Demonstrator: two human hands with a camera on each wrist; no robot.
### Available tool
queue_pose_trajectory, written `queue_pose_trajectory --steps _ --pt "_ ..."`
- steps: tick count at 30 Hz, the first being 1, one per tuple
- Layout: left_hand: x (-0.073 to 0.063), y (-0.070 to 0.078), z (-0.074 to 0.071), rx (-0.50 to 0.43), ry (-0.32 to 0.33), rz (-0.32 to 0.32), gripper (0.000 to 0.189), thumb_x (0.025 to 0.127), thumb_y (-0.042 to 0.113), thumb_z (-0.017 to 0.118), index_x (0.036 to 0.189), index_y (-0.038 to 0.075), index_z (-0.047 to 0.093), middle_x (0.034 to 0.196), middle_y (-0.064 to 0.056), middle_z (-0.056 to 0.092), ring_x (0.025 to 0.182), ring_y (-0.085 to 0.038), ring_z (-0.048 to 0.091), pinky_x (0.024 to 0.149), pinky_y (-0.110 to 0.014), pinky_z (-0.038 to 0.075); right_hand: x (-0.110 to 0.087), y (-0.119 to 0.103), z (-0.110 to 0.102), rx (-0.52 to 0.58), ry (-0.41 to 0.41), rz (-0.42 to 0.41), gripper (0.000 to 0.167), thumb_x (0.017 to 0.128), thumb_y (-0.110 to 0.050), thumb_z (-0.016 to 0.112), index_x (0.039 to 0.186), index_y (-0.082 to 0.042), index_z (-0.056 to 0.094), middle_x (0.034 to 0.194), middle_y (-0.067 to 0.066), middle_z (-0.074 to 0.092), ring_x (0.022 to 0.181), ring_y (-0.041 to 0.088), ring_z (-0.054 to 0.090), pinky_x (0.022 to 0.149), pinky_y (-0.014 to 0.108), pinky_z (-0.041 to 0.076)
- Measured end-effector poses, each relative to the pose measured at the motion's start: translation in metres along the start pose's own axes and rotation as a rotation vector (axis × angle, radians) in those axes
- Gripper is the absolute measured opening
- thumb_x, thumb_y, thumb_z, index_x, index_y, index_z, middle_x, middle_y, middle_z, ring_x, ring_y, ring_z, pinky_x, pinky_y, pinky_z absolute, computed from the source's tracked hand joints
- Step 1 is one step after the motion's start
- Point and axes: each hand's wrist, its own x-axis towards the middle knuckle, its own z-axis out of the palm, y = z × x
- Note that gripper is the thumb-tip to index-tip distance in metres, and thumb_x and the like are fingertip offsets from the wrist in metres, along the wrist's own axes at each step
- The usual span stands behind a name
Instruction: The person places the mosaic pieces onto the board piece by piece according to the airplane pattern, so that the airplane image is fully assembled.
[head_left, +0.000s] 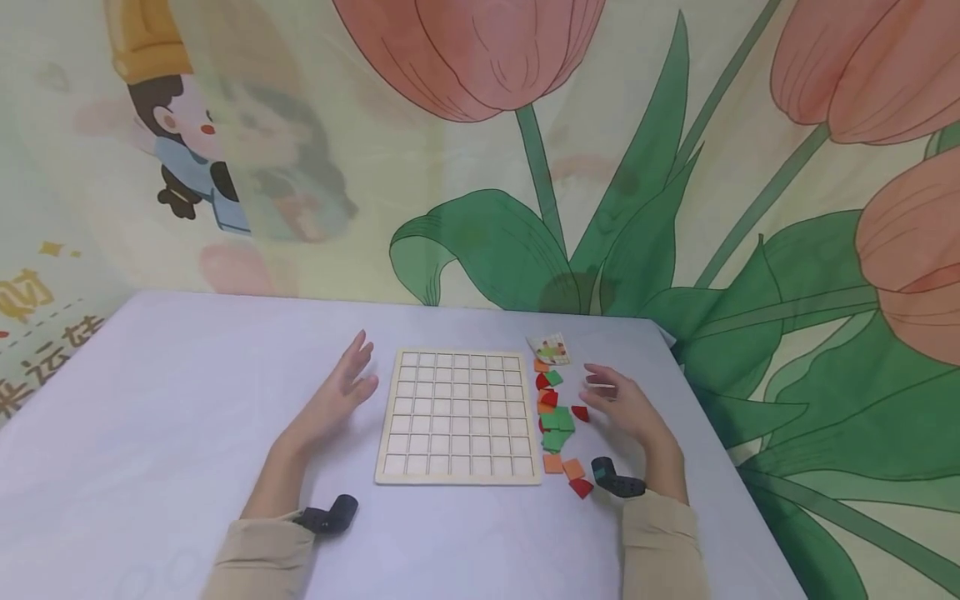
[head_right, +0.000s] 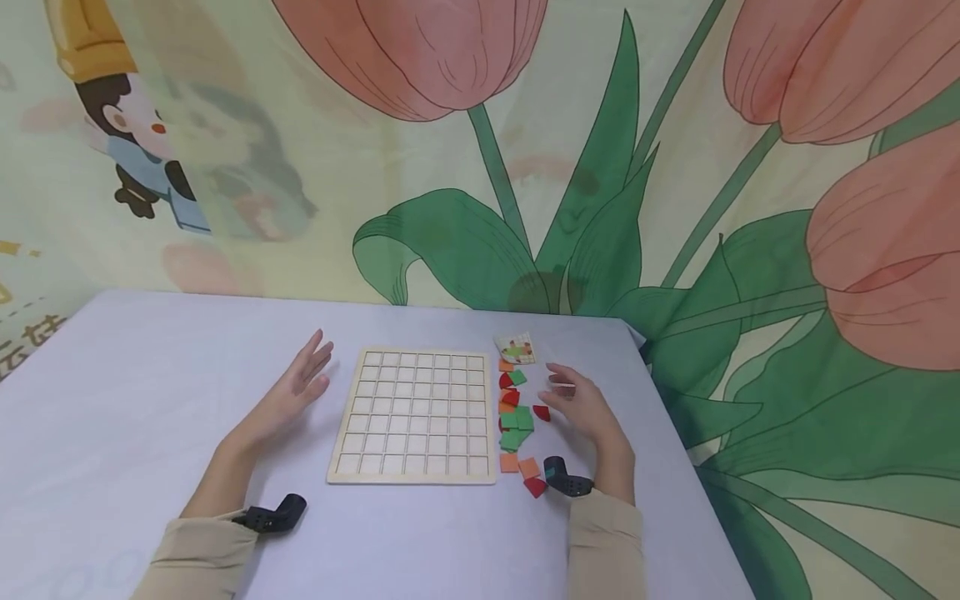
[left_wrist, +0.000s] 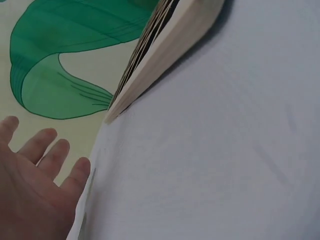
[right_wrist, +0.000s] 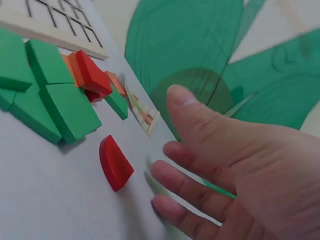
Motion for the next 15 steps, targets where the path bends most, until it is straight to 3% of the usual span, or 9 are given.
queue_pose_trajectory --steps 4,10,15 --pt "0.001 -0.011 0.006 -0.003 0.000 -0.034 0.076 0.097 0.027 0.054 0.153 0.030 0.003 0.160 -0.012 0.014 0.146 -0.039 0.014 0.117 -0.059 0.017 0.002 0.011 0.006 0.032 0.018 0.033 0.062 0.091 -0.028 0.064 0.145 -0.019 0.037 0.137 0.015 0.051 0.126 0.035 0.049 0.105 0.052 0.043" --pt "0.003 -0.019 0.011 0.025 0.006 -0.003 0.079 0.092 0.028 0.062 0.153 0.032 0.010 0.159 -0.007 0.019 0.145 -0.038 0.020 0.117 -0.055 0.021 0.000 0.024 0.013 0.067 0.022 0.110 0.058 0.088 -0.032 0.067 0.141 -0.027 0.043 0.136 0.005 0.053 0.124 0.027 0.050 0.104 0.048 0.045" --pt "0.001 -0.019 0.006 0.092 0.017 0.013 0.082 0.087 0.029 0.068 0.152 0.027 0.018 0.158 -0.006 0.024 0.140 -0.041 0.029 0.115 -0.054 0.026 -0.001 0.025 0.018 0.049 -0.016 0.027 0.057 0.085 -0.030 0.071 0.138 -0.027 0.048 0.140 0.004 0.049 0.132 0.029 0.042 0.108 0.052 0.039"
